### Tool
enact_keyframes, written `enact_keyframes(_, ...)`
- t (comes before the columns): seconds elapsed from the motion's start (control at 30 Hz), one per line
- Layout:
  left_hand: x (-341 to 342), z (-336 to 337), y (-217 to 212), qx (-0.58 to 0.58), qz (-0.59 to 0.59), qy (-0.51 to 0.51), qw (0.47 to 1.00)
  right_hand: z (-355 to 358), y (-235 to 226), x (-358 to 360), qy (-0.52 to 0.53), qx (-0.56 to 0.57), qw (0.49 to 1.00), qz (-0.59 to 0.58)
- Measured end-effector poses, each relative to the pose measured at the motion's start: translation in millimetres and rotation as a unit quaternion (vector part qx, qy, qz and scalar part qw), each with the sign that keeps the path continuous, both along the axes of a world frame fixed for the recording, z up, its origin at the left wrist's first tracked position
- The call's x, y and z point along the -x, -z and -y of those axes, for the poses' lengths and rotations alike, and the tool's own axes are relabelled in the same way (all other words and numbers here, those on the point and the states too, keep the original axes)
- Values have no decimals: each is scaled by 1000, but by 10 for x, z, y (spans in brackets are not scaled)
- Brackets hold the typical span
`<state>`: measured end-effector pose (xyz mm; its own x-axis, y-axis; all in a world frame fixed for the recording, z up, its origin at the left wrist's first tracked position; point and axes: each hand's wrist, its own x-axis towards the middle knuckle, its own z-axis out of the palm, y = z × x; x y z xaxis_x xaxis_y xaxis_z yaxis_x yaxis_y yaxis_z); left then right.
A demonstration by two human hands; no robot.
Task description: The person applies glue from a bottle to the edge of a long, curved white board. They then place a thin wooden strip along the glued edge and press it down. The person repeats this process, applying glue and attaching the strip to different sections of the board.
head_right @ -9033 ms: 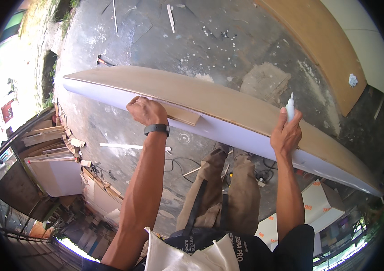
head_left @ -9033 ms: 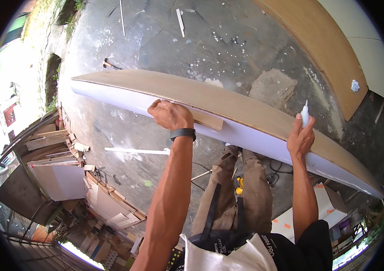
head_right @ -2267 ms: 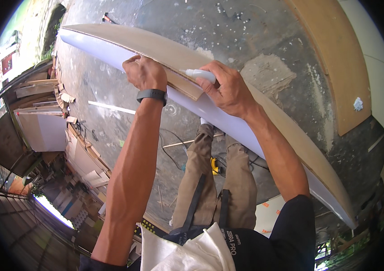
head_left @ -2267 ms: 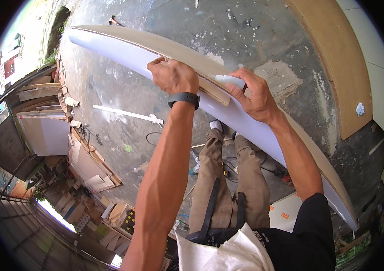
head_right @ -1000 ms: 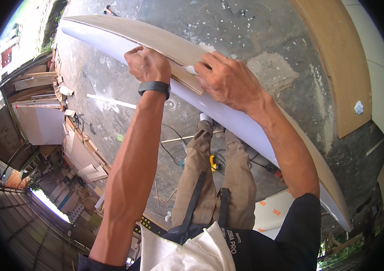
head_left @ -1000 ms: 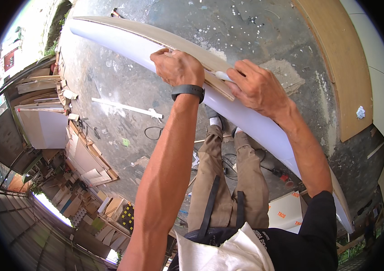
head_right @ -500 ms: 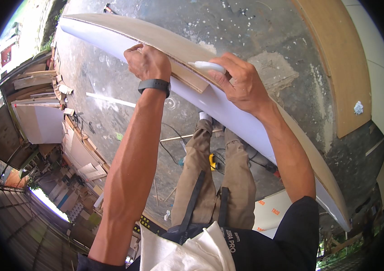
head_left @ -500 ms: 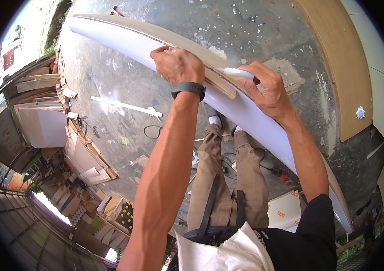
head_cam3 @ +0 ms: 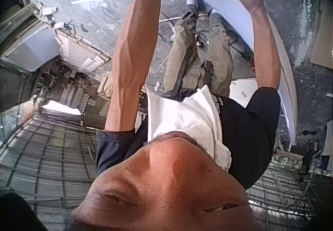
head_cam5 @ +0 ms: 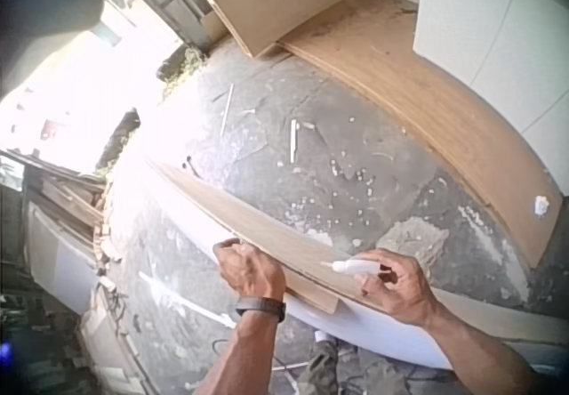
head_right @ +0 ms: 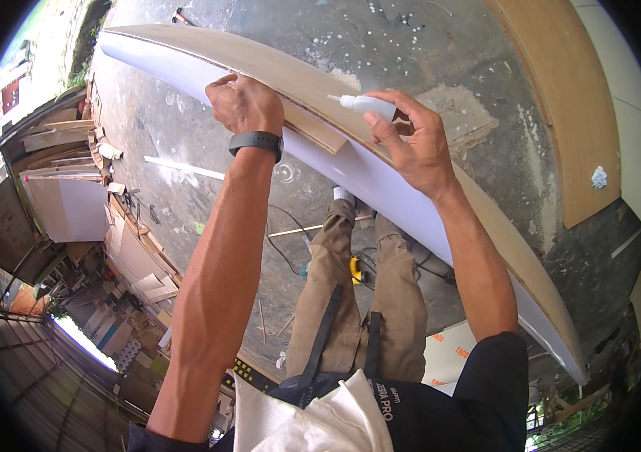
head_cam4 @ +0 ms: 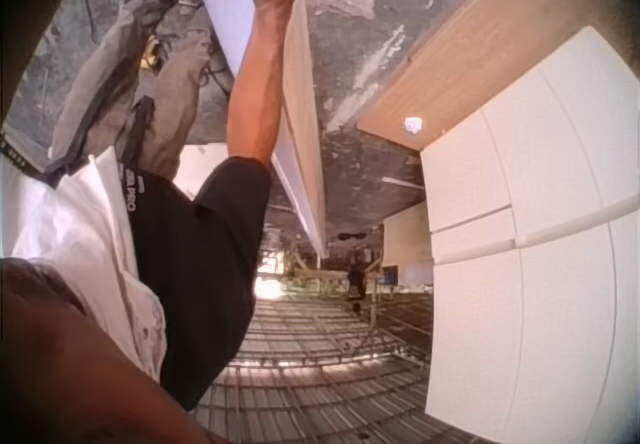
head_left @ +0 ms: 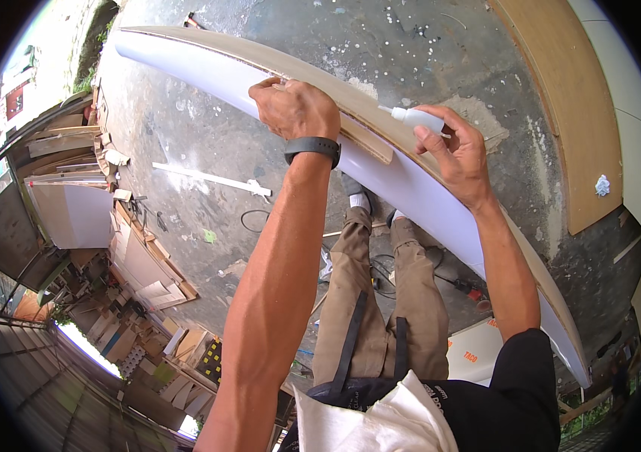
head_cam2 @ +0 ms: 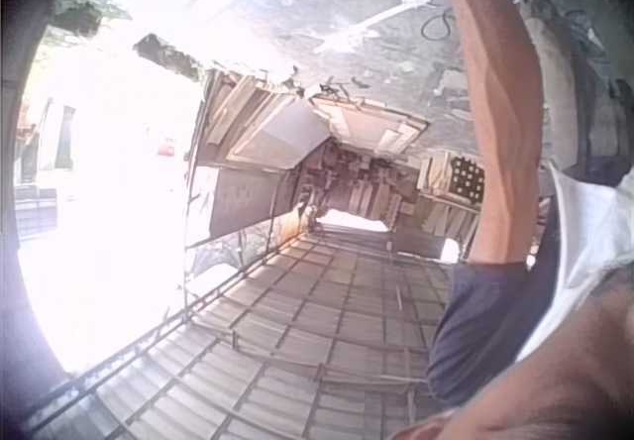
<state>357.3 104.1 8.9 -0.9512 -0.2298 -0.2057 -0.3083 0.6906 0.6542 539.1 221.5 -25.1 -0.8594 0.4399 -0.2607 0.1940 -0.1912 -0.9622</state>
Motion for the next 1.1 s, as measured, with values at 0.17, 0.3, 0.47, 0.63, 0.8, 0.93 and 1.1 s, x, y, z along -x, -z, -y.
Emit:
enact_keyframes(0.17, -1, -5, 13, -3, -1, -5, 1000, -4, -33, 112, -43, -157, 985, -53)
enact_keyframes(0.3, -21, -29, -20, -2, -1, -3, 1000, 15, 38, 145, -73, -218, 970, -75)
enact_keyframes(0.47, -3, 1, 7, 3, -5, -2, 1000, 45, 15, 165, -86, -213, 971, -65)
enact_keyframes(0.63, -25, -9, -26, -5, -3, 7, 1000, 59, 73, 169, -77, -251, 961, -85)
enact_keyframes(0.8, -28, -16, -62, 6, 6, 6, 1000, 57, 24, 185, -91, -258, 959, -77)
enact_keyframes(0.93, -22, -13, -45, 0, 8, 4, 1000, 51, 9, 199, -98, -270, 955, -70)
enact_keyframes(1.1, -12, 12, -23, -8, 6, 4, 1000, 64, 15, 215, -98, -290, 950, -67)
